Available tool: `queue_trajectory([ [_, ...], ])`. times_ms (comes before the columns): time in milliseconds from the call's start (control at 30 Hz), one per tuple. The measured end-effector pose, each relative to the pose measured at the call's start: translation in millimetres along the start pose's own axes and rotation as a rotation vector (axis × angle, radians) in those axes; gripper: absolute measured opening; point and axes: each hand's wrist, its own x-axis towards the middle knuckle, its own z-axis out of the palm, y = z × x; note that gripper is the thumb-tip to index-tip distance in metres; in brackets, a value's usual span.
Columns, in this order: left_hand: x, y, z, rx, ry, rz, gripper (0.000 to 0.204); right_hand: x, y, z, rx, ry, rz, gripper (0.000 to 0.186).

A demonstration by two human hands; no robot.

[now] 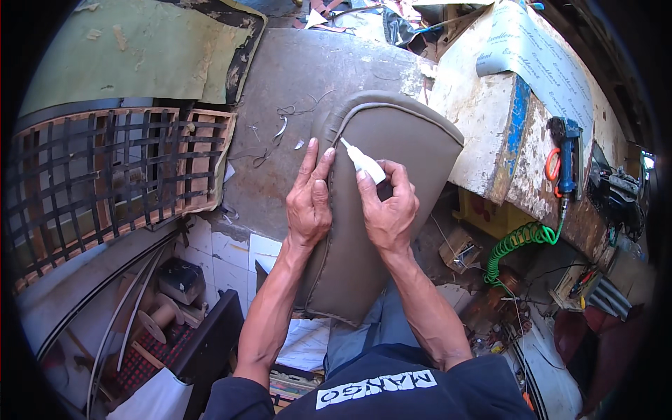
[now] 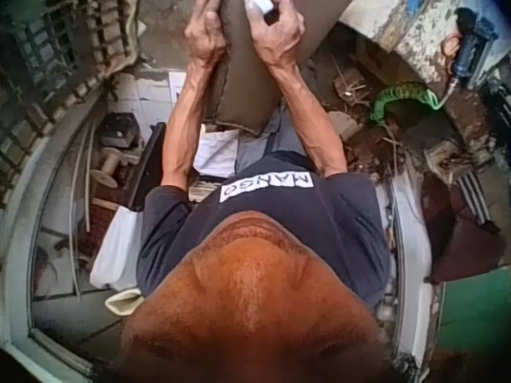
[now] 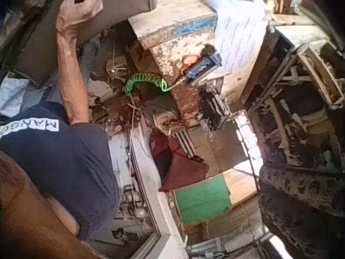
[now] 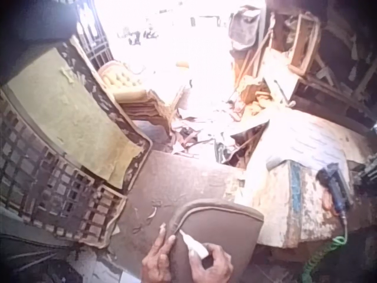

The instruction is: The person secures fabric to a padded chair component using a pneumatic stapler, trims excess material with shears, and applies adhesive to the edges.

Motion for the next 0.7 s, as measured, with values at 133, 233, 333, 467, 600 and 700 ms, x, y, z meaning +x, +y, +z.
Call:
queue_trajectory([
  [133, 1.2, -0.8, -5.1, -0.022, -0.026, -0.042, 0.054, 2.2, -4.2, 7.3, 0.005, -0.002, 0.027, 0.028],
  [233, 2.9, -3.4, -7.7, -0.044, -0.016, -0.038, 0.053, 3.1, -7.3, 9.9, -0.030, -0.012, 0.007, 0.028],
  [333, 3.2, -5.2, -10.0, -0.063, -0.008, -0.046, 0.054, 1.3, -11.8, 10.7, -0.043, -0.050, 0.026, 0.028],
  [467, 3.8, -4.0, -9.5, -0.072, -0.005, -0.032, 0.054, -3.2, -11.4, 7.9, -0.071, -0.054, 0.011, 0.028],
  [600, 2.3, -8.0, -9.0, -0.105, -0.001, -0.032, 0.057, -15.1, -13.0, 3.0, -0.091, -0.081, -0.028, 0.027],
  [700, 1.6, -12.7, -7.5, -0.122, 0.062, 0.030, 0.048, -18.5, -19.3, 1.7, -0.080, -0.092, 0.002, 0.027],
])
